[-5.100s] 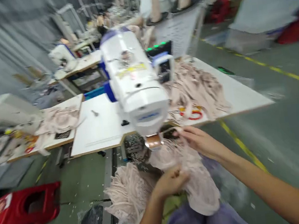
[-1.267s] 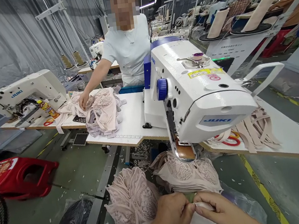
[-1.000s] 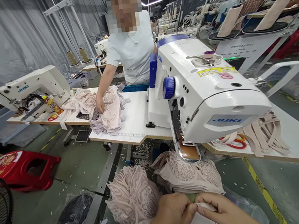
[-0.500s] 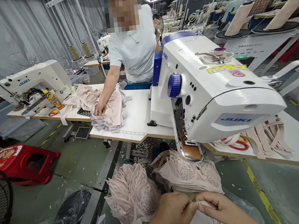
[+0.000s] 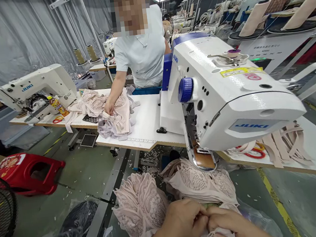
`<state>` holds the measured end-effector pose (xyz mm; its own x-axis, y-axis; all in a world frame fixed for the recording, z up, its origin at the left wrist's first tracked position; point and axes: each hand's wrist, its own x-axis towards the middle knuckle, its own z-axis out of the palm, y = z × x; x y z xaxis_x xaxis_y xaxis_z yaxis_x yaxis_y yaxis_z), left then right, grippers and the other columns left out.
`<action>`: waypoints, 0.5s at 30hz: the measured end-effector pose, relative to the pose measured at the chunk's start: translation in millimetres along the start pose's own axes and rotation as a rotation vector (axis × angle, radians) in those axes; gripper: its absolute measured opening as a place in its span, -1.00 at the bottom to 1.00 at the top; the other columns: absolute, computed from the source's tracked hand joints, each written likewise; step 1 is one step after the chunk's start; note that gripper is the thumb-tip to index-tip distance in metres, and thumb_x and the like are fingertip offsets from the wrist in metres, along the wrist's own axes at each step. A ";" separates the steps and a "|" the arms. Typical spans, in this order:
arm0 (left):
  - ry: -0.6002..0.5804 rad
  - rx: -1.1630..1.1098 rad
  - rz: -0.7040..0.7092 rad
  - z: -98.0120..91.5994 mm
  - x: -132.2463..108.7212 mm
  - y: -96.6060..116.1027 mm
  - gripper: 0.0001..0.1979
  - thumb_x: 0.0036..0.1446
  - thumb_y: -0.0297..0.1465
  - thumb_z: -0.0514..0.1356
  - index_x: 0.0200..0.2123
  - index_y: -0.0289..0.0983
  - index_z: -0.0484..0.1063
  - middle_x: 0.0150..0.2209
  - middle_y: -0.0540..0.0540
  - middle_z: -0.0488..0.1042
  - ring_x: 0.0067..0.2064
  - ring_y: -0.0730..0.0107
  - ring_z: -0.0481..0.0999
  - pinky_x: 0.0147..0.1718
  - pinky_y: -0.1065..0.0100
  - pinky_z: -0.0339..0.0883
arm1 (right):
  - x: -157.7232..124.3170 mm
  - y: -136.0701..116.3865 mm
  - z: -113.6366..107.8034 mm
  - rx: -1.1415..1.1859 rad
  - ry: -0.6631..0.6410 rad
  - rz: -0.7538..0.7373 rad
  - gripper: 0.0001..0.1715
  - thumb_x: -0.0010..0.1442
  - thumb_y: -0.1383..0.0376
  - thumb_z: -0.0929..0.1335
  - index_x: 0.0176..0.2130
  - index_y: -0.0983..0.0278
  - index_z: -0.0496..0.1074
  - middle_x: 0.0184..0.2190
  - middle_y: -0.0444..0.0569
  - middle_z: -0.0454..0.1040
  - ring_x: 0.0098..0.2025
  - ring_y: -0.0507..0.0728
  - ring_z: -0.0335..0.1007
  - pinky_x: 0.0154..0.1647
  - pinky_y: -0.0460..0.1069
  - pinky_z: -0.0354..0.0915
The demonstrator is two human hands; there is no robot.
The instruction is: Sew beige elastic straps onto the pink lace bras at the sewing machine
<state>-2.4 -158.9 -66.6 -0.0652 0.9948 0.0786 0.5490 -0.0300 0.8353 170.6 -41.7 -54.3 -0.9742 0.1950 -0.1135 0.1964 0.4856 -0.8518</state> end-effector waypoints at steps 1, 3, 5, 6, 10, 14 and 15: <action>0.021 -0.028 0.002 0.6 -0.3 -1.4 -0.88 0.18 -0.44 0.18 -0.24 -0.25 0.52 -0.31 -0.06 0.54 -0.29 0.43 0.50 -0.29 0.48 0.28 | 0.8 -0.9 0.7 -0.009 0.018 -0.008 -0.69 0.34 0.13 0.26 -0.33 0.23 0.44 -0.33 -0.01 0.46 -0.25 0.13 0.45 -0.21 -0.02 0.35; 0.041 -0.087 -0.006 1.0 -1.4 -5.1 -0.85 0.16 -0.46 0.19 -0.22 -0.25 0.54 -0.29 -0.07 0.54 -0.29 0.44 0.48 -0.30 0.48 0.27 | 2.1 -3.1 1.2 -0.010 0.053 -0.015 -0.72 0.34 0.15 0.26 -0.33 0.22 0.43 -0.34 -0.01 0.46 -0.26 0.13 0.45 -0.23 -0.03 0.36; 0.039 -0.134 -0.042 0.8 -2.8 -9.0 -0.82 0.13 -0.48 0.19 -0.20 -0.25 0.55 -0.30 -0.06 0.54 -0.33 0.46 0.46 -0.33 0.48 0.27 | 3.1 -5.7 1.5 -0.004 0.073 -0.020 -0.74 0.33 0.17 0.26 -0.33 0.21 0.44 -0.33 -0.01 0.47 -0.26 0.13 0.46 -0.22 -0.03 0.38; 0.036 -0.149 -0.066 0.7 -3.7 -10.8 -0.81 0.11 -0.49 0.20 -0.20 -0.25 0.56 -0.31 -0.05 0.53 -0.35 0.47 0.45 -0.35 0.48 0.27 | 3.5 -6.9 1.8 -0.004 0.075 -0.026 -0.75 0.33 0.18 0.26 -0.33 0.21 0.44 -0.33 -0.01 0.48 -0.26 0.13 0.47 -0.22 -0.02 0.38; 0.019 -0.159 -0.091 -0.2 -6.9 -14.5 -0.83 0.08 -0.50 0.23 -0.23 -0.25 0.56 -0.34 -0.02 0.52 -0.36 0.48 0.44 -0.35 0.48 0.25 | 4.3 -9.2 5.1 -0.045 0.060 -0.047 -0.77 0.34 0.22 0.25 -0.29 0.19 0.46 -0.32 0.01 0.50 -0.25 0.14 0.48 -0.22 -0.02 0.39; -0.019 -0.097 -0.133 -4.5 -7.3 -11.3 -0.88 0.07 -0.50 0.24 -0.29 -0.23 0.54 -0.35 0.00 0.52 -0.32 0.45 0.45 -0.26 0.45 0.26 | 6.4 -4.5 14.4 -0.109 0.069 -0.057 -0.75 0.35 0.23 0.24 -0.30 0.21 0.46 -0.33 0.02 0.51 -0.27 0.13 0.49 -0.24 -0.03 0.38; -0.035 -0.073 -0.163 -6.0 -6.8 -9.9 -0.90 0.07 -0.50 0.24 -0.31 -0.23 0.52 -0.34 0.00 0.52 -0.29 0.43 0.45 -0.23 0.43 0.26 | 7.7 -2.4 17.9 -0.105 0.083 -0.050 -0.73 0.35 0.22 0.24 -0.31 0.22 0.46 -0.34 0.02 0.51 -0.28 0.13 0.49 -0.25 -0.03 0.37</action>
<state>-12.4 -166.0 -72.1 -0.1186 0.9898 -0.0787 0.4715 0.1259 0.8728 160.6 -56.6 -62.3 -0.9714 0.2362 -0.0260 0.1629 0.5824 -0.7965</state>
